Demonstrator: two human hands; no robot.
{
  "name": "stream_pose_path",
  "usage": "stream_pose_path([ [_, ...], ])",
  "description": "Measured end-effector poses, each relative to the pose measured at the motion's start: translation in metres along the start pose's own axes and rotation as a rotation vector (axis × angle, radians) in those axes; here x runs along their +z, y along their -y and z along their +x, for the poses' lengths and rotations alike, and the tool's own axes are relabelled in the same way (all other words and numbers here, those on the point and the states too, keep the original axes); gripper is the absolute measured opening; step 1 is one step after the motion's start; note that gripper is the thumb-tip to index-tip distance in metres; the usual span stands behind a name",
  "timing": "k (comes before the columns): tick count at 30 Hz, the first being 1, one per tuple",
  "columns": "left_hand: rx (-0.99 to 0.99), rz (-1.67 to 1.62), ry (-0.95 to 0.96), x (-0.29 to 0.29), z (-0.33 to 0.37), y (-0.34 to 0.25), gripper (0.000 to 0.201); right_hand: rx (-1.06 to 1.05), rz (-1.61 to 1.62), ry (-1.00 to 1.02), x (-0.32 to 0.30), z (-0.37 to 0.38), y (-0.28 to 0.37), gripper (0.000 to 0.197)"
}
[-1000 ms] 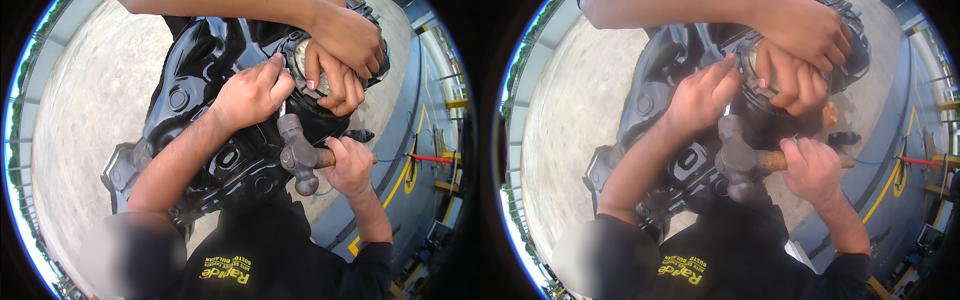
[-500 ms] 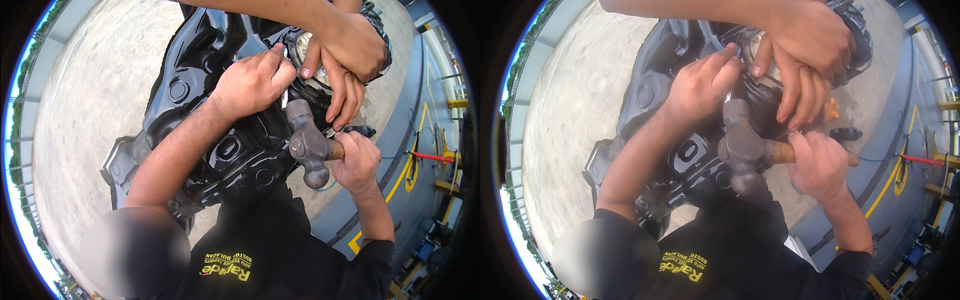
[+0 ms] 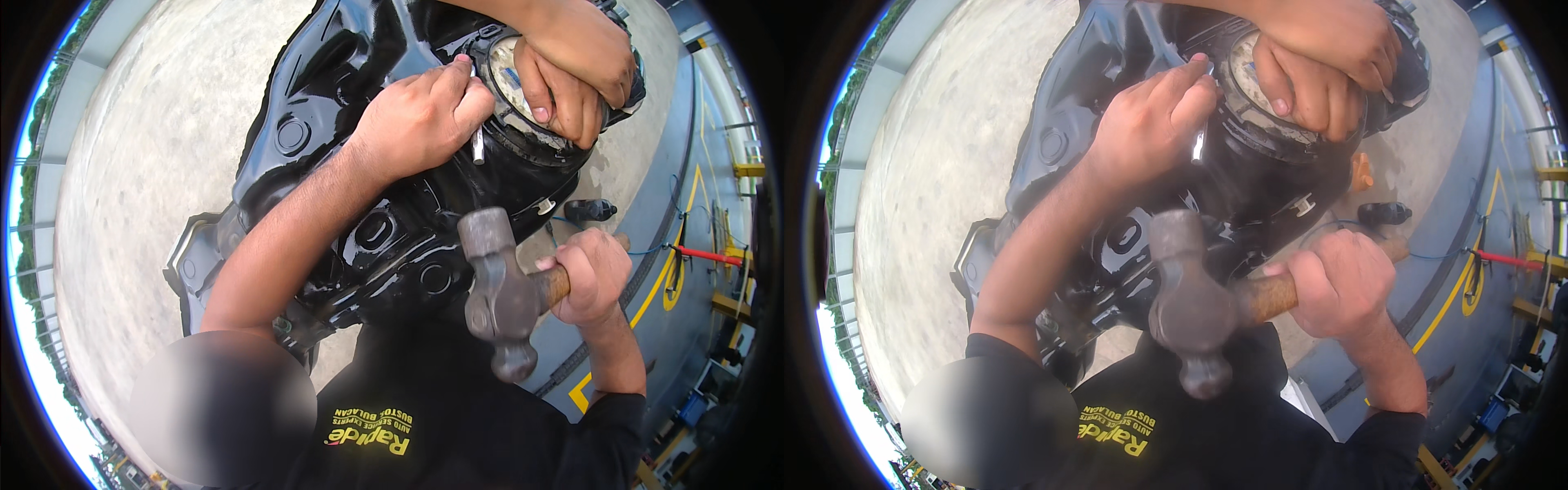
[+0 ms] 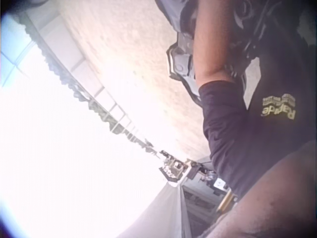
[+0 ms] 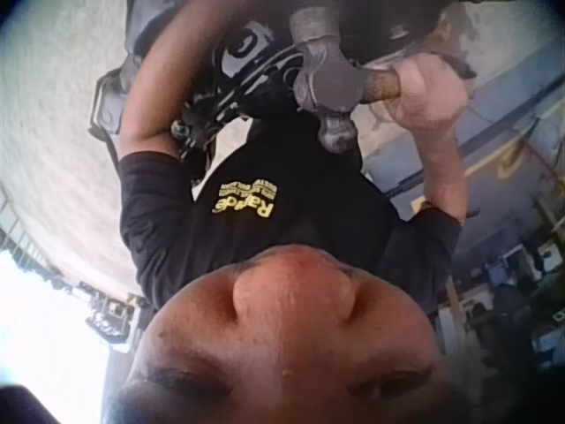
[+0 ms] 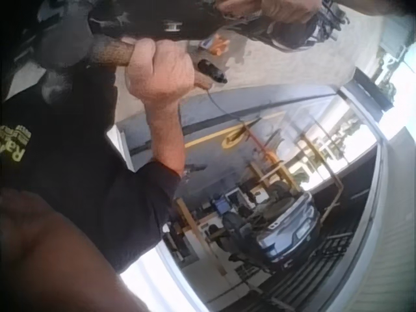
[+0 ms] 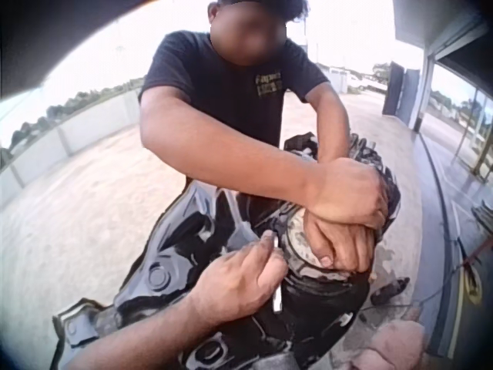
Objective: The person uses a hammer and a metal tool to tap and pry at a circular opening on a black car part. They repeatedly strike the tool against the part's edge while another person holds the part steady. The person then walks away from the part toward a tool cabinet.
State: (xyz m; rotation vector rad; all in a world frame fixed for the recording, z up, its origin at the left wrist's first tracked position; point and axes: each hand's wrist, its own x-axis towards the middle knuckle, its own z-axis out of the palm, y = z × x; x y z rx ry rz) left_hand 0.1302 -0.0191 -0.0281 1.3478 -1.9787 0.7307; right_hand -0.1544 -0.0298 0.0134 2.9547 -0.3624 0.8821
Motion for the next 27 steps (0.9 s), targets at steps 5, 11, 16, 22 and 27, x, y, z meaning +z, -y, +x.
stream_pose_path([
  [5,-0.018,-0.032,0.035,-0.001,-0.002,0.001,0.016,0.052,-0.034,0.049,0.003,-0.003,-0.005,0.038],
  [11,-0.066,-0.092,0.073,-0.002,-0.005,0.0,0.025,0.096,0.007,0.039,0.003,0.0,-0.005,0.037],
  [16,-0.059,-0.101,0.095,-0.004,0.001,-0.002,0.02,0.036,-0.021,0.104,0.001,0.002,-0.006,0.034],
  [22,-0.039,-0.078,0.053,-0.002,-0.003,-0.002,0.022,-0.088,0.073,0.058,-0.002,-0.002,-0.001,0.033],
  [27,-0.029,-0.072,0.065,0.0,-0.005,-0.001,0.022,-0.044,0.097,0.045,-0.01,0.003,-0.002,0.039],
])
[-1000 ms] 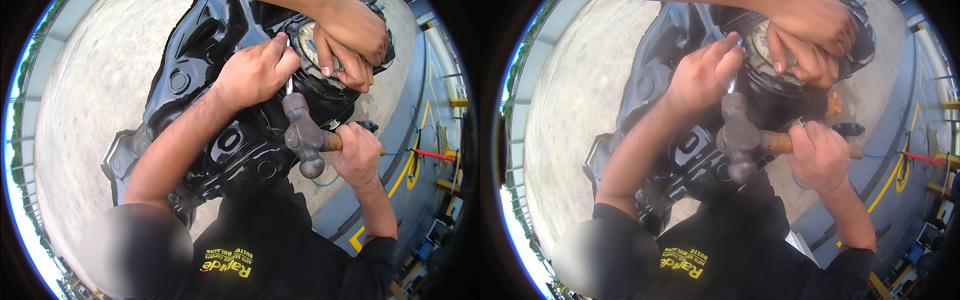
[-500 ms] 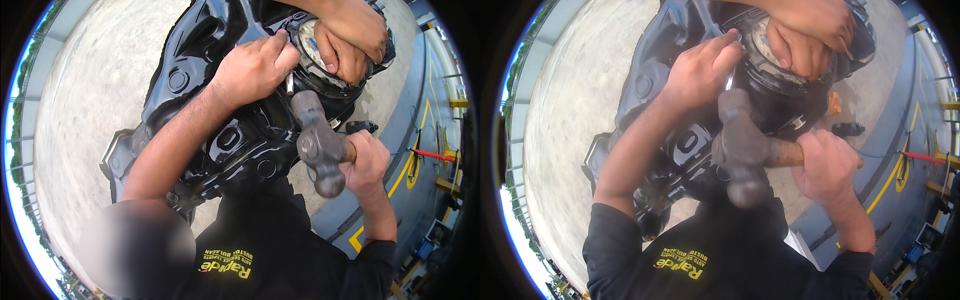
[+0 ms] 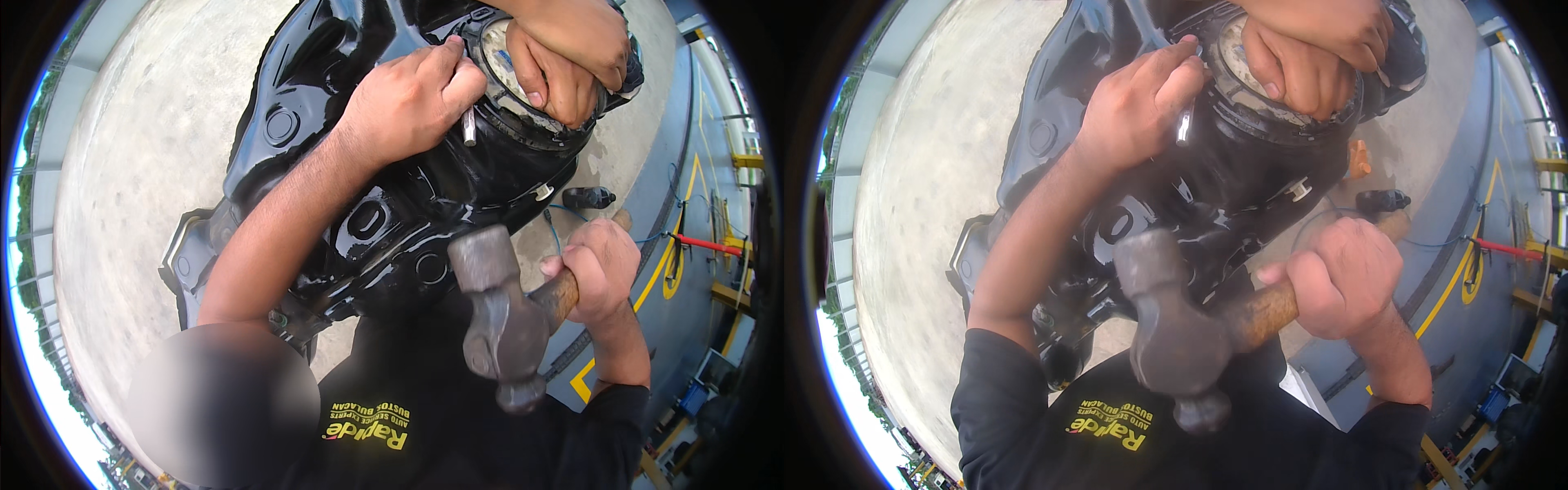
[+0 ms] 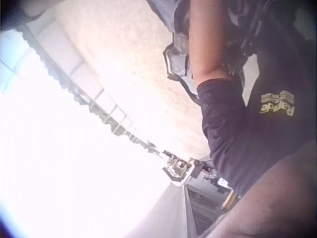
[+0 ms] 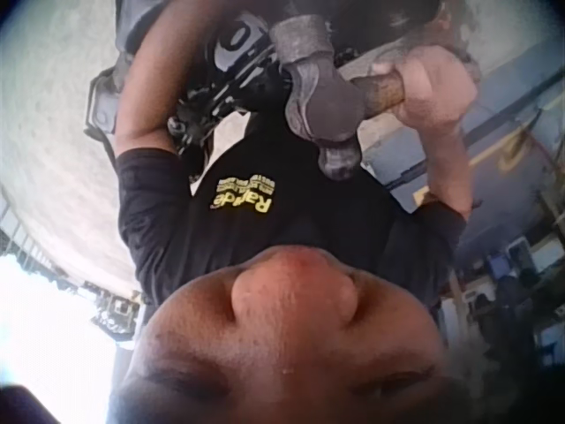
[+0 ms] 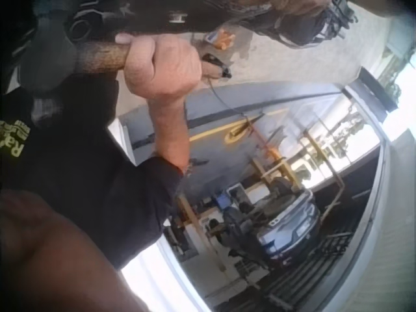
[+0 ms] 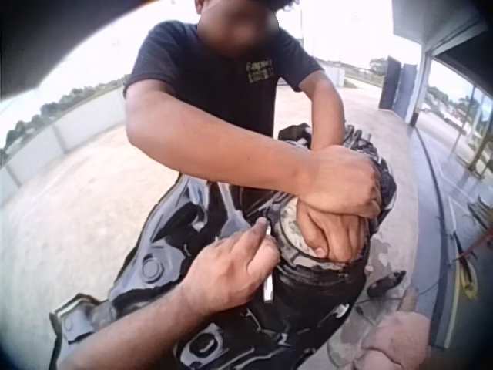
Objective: The person uses a hammer and a metal tool to tap and pry at a circular opening on a black car part. They repeatedly strike the tool against the part's edge while another person holds the part steady. The person then walks away from the part toward a tool cabinet.
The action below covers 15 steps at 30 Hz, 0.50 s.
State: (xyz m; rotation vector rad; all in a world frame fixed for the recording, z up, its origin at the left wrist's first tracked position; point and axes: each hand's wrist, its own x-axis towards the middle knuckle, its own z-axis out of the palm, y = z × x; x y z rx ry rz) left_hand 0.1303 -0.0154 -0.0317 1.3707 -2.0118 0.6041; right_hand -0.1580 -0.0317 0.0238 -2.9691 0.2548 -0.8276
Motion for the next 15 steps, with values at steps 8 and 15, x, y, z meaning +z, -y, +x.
stream_pose_path([
  [8,-0.042,-0.006,0.043,0.0,0.002,0.002,0.026,-0.028,-0.101,-0.027,0.007,0.005,-0.006,0.039],
  [15,-0.057,-0.039,0.04,-0.001,0.005,0.002,0.029,0.04,-0.18,-0.037,0.013,-0.001,-0.005,0.037],
])
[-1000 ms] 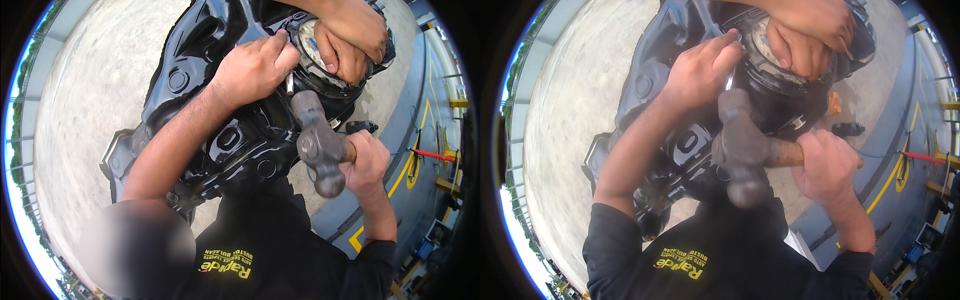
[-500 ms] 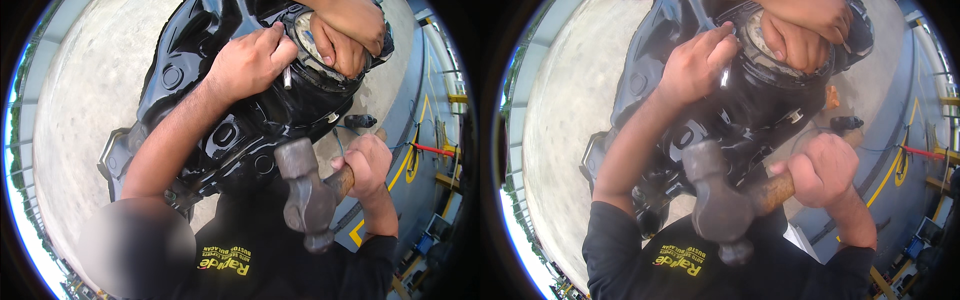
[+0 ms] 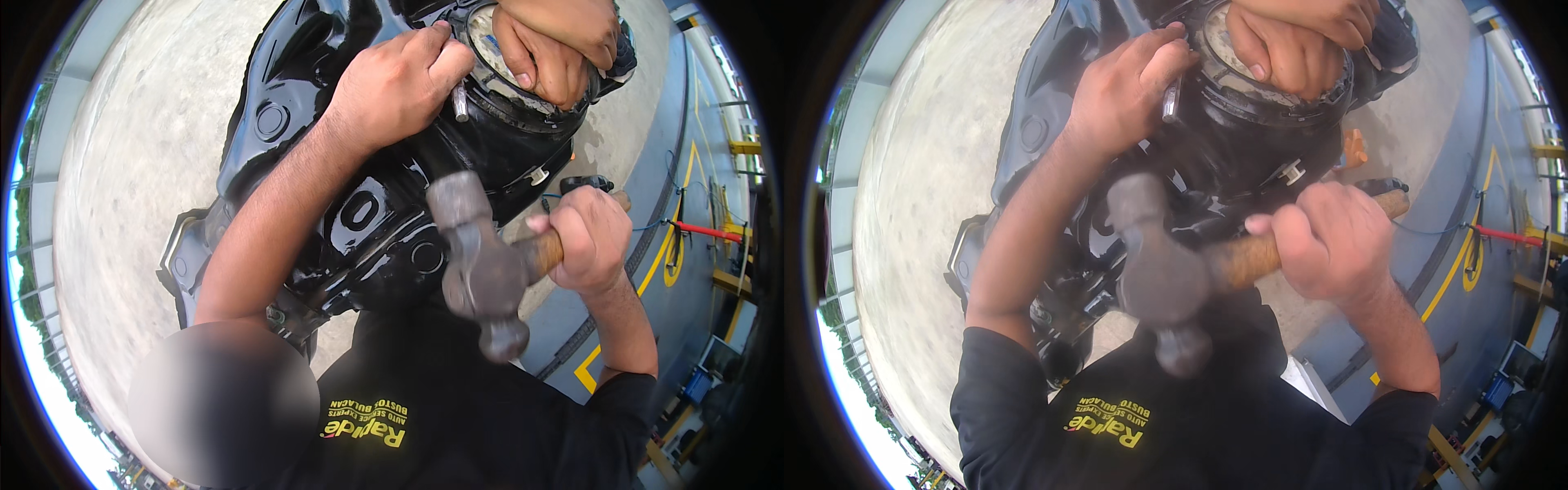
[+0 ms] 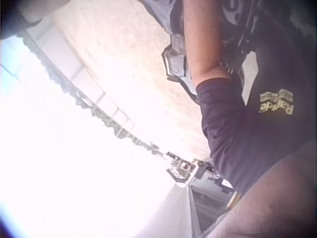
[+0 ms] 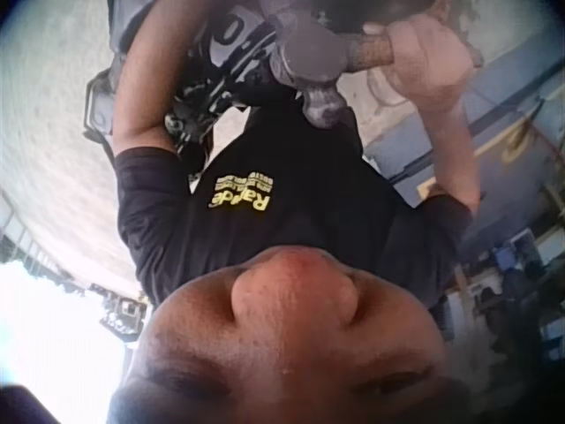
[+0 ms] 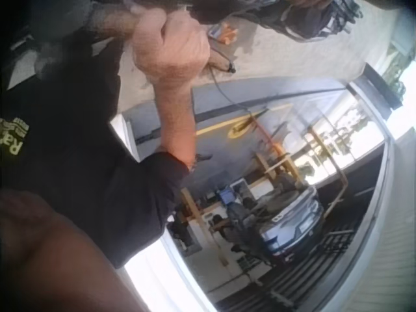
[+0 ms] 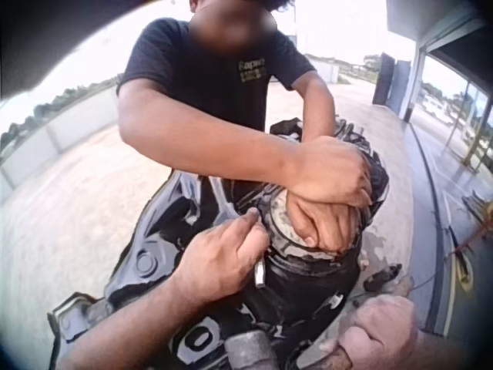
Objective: The person uses a hammer and a metal tool to tap and pry at a circular opening on a black car part. They repeatedly strike the tool against the part's edge while another person holds the part steady. The person then walks away from the part toward a tool cabinet.
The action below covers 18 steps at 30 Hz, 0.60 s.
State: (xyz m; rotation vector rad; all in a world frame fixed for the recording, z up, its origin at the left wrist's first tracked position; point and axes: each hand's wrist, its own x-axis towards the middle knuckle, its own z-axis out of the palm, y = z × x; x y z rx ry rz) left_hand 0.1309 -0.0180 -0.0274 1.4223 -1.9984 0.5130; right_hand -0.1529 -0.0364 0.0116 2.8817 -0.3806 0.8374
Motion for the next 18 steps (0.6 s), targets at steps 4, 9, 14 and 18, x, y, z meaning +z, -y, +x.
stream_pose_path([
  [4,0.0,-0.018,0.008,-0.003,-0.001,0.0,0.03,-0.028,0.05,-0.022,-0.003,0.005,0.004,0.033],
  [9,-0.01,-0.017,-0.011,-0.001,0.002,0.001,0.03,0.022,-0.035,0.057,-0.002,0.006,0.002,0.036],
  [14,-0.007,-0.03,0.025,-0.002,-0.003,0.0,0.029,0.014,0.039,0.001,-0.005,0.007,0.005,0.038],
  [18,0.024,0.015,-0.021,0.003,-0.002,0.0,0.026,-0.088,0.107,-0.07,-0.011,0.005,0.01,0.033],
])
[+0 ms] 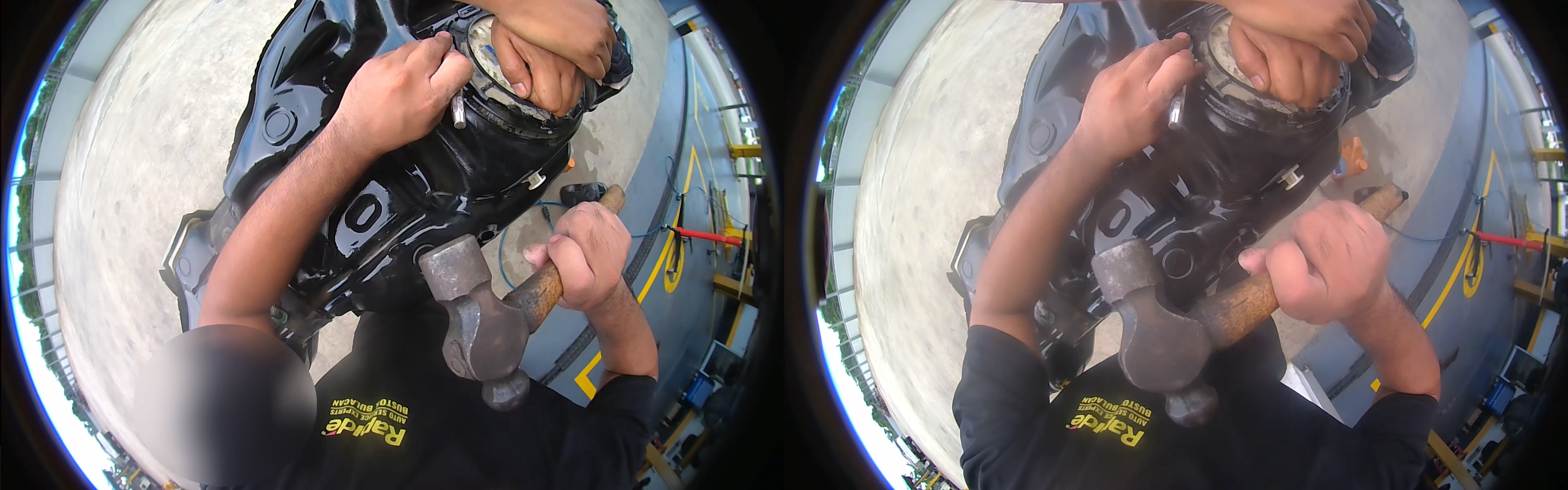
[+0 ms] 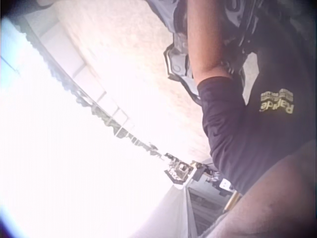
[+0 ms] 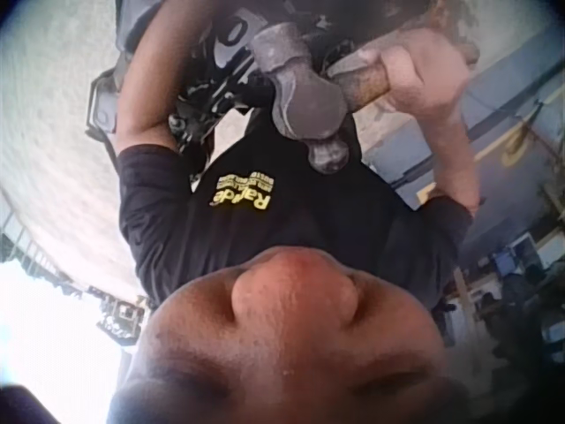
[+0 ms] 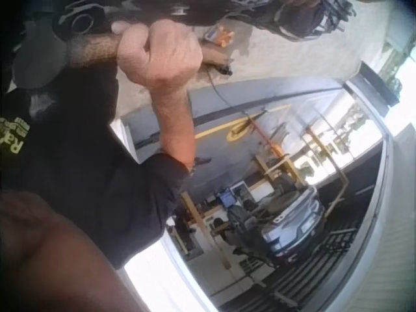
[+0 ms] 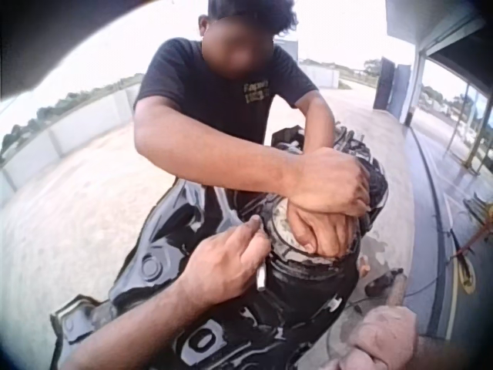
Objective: The person uses a hammer and a metal tool to tap and pry at a circular opening on a black car part. They repeatedly strike the tool against the part's edge while another person holds the part steady. The person then walks away from the part toward a tool cabinet.
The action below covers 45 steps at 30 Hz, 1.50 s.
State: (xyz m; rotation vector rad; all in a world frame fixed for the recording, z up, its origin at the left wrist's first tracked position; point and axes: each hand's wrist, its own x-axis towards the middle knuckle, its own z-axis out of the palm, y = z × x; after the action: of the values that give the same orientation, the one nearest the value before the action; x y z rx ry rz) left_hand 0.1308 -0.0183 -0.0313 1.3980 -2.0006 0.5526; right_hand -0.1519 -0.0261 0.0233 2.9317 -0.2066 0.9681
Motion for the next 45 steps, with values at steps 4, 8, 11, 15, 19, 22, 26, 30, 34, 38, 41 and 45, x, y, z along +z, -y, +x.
stream_pose_path([
  [4,-0.036,-0.025,0.057,-0.003,0.001,-0.002,0.026,0.123,-0.098,0.103,0.001,-0.001,-0.002,0.03],
  [8,-0.043,-0.035,0.017,-0.005,0.004,0.0,0.027,0.026,-0.095,0.086,0.008,-0.003,-0.015,0.024],
  [11,-0.03,-0.014,0.014,0.002,-0.003,-0.007,0.029,0.133,-0.042,0.04,0.001,-0.008,0.008,0.034],
  [15,0.003,-0.01,-0.025,-0.001,0.001,0.002,0.025,0.225,-0.09,0.05,0.01,-0.004,-0.01,0.04],
  [19,0.012,-0.03,-0.126,-0.032,-0.011,0.013,0.026,0.337,0.068,-0.023,0.002,-0.049,0.008,0.036],
  [22,-0.08,-0.103,-0.154,-0.077,-0.031,0.021,0.025,0.537,0.095,-0.02,0.002,-0.117,0.027,0.025],
  [26,-0.311,-0.081,-0.024,-0.14,-0.076,0.025,0.018,1.056,0.127,-0.015,0.005,-0.192,0.056,0.019],
  [30,-0.582,-0.089,0.009,-0.178,-0.116,0.009,0.013,1.383,0.116,-0.029,-0.002,-0.234,0.045,0.022],
  [34,-0.847,-0.158,-0.094,-0.177,-0.126,-0.029,0.01,1.432,0.333,-0.178,0.002,-0.256,-0.022,0.026],
  [38,-0.936,-0.126,-0.243,-0.148,-0.102,-0.065,0.012,1.358,0.642,-0.365,0.012,-0.199,-0.105,0.019],
  [41,-1.167,-0.196,-0.39,-0.125,-0.084,-0.1,0.012,1.183,0.807,-0.322,0.017,-0.188,-0.17,0.018],
  [45,-1.357,-0.229,-0.542,-0.101,-0.074,-0.144,0.022,1.087,1.068,-0.247,0.016,-0.151,-0.228,0.021],
])
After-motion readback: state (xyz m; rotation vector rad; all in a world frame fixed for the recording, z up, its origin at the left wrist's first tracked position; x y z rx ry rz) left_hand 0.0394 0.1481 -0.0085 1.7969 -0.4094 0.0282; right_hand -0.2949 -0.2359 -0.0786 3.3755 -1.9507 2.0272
